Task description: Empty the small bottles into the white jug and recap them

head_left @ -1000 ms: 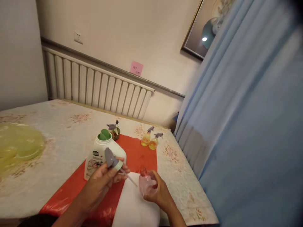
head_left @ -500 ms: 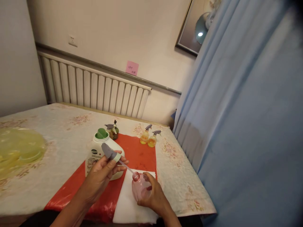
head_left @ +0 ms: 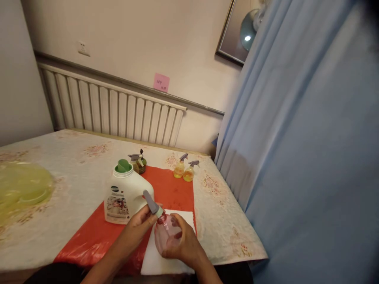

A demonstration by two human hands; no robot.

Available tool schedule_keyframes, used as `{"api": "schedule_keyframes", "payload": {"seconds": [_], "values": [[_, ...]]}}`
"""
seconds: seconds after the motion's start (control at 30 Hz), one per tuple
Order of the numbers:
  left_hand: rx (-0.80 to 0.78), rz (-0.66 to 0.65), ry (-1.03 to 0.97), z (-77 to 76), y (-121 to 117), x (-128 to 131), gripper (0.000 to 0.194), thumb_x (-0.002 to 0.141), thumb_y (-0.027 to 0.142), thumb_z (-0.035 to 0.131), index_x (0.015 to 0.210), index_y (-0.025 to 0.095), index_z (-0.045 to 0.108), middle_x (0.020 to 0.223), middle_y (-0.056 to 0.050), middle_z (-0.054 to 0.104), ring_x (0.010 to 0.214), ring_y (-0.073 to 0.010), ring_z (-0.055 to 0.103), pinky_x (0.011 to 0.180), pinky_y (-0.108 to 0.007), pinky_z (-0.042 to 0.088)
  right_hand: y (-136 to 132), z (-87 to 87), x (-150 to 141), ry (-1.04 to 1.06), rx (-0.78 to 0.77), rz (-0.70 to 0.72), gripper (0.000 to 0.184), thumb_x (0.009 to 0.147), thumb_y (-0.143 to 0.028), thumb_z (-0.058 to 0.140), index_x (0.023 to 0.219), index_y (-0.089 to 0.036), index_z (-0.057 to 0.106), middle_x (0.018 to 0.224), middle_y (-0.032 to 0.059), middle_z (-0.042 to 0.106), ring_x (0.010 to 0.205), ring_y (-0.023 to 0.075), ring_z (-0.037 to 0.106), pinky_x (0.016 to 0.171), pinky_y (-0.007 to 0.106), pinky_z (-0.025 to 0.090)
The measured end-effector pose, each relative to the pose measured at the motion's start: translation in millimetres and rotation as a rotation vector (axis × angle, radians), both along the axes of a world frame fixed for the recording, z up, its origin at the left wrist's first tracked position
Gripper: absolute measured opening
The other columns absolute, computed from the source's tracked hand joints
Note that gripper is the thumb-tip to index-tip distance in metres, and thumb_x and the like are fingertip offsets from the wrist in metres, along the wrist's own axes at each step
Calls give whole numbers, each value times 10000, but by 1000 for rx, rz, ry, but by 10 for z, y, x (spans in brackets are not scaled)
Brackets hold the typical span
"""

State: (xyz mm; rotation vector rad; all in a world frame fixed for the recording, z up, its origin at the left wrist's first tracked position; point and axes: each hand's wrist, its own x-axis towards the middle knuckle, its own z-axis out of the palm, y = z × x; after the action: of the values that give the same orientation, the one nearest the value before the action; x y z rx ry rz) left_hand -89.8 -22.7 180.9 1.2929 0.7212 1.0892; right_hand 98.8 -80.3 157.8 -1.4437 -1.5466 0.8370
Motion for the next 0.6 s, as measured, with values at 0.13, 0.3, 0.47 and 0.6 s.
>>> {"api": "schedule_keyframes", "payload": {"seconds": [0.13,0.3,0.47,0.6], "values": [[43,-44,48,-47,2,-16,325,859,419,633,1122,226,629,1052,-19,699,1013,-227,613,928,-311,456,-6,84,-24,13,-50,17,955,416,-172,861,1298,-245,501,1256,68,601,1123,271,565,833,325,504],[50,-66,108,-38,5,-15,352,854,416,637,1154,232,631,1160,-28,684,1139,-255,573,968,-315,446,-12,55,-9,17,-71,14,970,410,-153,856,1306,-240,494,1255,70,585,1124,266,561,837,333,506],[75,-76,168,2,-14,-12,363,843,405,650,1161,232,650,1182,-39,688,1195,-293,549,983,-339,445,-17,-28,12,0,-53,4,973,415,-164,852,1314,-248,491,1262,64,580,1126,267,561,893,359,489],[94,-66,179,49,-36,-36,344,854,411,634,1161,258,663,1215,-37,680,1228,-307,523,1012,-369,428,-19,-9,-13,10,-50,2,966,409,-150,856,1303,-250,506,1234,57,593,1097,260,572,874,353,498]]}}
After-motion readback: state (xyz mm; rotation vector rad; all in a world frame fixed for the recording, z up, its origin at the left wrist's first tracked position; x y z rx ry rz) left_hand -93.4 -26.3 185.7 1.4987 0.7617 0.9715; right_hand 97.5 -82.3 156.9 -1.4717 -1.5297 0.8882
